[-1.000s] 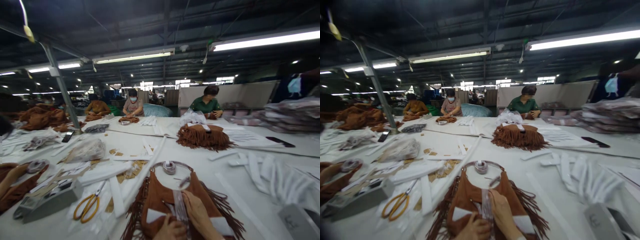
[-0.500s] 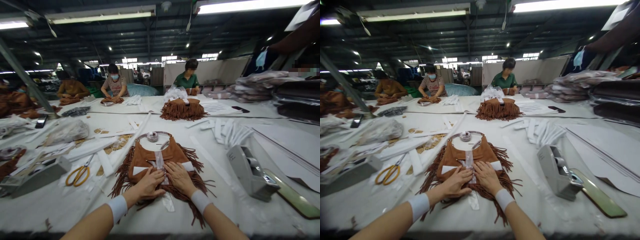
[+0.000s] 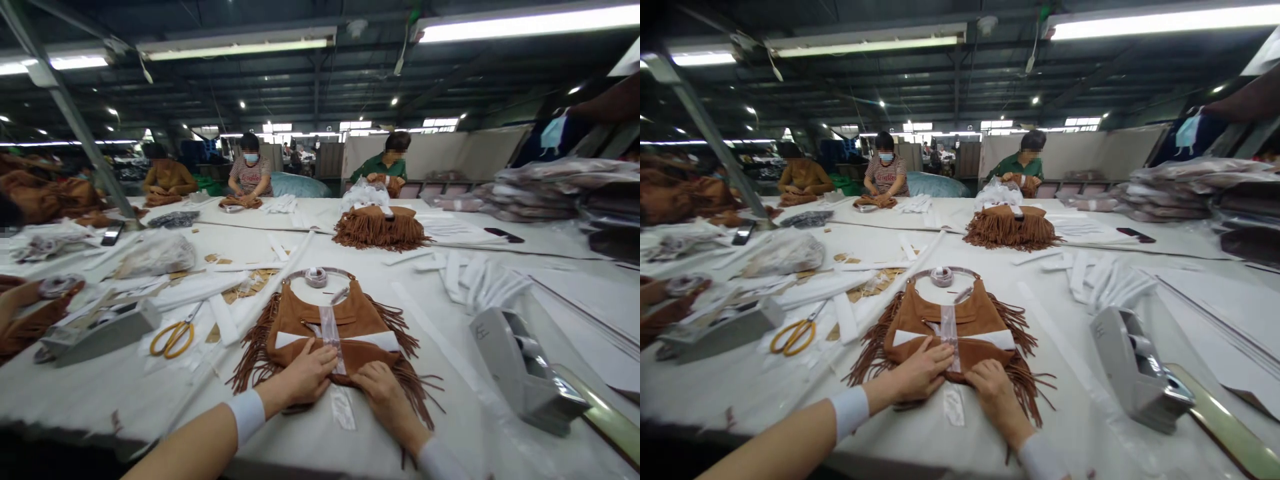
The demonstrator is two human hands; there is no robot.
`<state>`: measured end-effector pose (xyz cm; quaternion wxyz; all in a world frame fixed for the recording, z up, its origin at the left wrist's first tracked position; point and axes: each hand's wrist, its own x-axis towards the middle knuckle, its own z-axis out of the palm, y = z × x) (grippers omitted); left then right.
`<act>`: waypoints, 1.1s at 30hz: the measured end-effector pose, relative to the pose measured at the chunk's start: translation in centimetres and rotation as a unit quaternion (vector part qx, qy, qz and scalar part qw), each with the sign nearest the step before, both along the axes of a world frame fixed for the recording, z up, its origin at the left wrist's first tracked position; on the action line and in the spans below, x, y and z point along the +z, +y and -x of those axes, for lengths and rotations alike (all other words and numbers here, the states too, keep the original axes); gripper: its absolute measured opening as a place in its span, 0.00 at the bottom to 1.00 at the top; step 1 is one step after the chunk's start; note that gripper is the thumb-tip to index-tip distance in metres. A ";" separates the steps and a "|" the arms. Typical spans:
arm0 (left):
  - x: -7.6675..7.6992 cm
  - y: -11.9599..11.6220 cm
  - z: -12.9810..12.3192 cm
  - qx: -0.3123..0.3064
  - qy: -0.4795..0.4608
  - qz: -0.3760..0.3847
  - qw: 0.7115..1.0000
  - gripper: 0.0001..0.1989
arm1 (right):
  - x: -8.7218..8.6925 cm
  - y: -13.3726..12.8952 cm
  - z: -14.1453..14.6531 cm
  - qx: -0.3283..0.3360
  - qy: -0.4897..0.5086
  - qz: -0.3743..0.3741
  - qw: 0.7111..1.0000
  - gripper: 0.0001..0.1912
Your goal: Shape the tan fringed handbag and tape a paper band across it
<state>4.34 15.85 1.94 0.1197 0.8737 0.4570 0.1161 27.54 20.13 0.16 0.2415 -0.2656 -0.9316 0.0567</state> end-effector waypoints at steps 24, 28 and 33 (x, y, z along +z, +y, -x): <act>0.2 0.5 -1.0 0.019 0.034 -0.065 0.997 0.18 | -2.2 -6.2 1.9 -0.084 0.132 0.127 0.980 0.11; -0.1 0.5 -1.0 0.022 0.039 -0.079 0.996 0.18 | -2.7 -6.4 2.3 -0.069 0.128 0.106 0.984 0.12; -0.6 0.5 -1.1 0.023 0.052 -0.090 0.994 0.19 | -2.7 -6.3 2.9 -0.069 0.104 0.050 0.991 0.18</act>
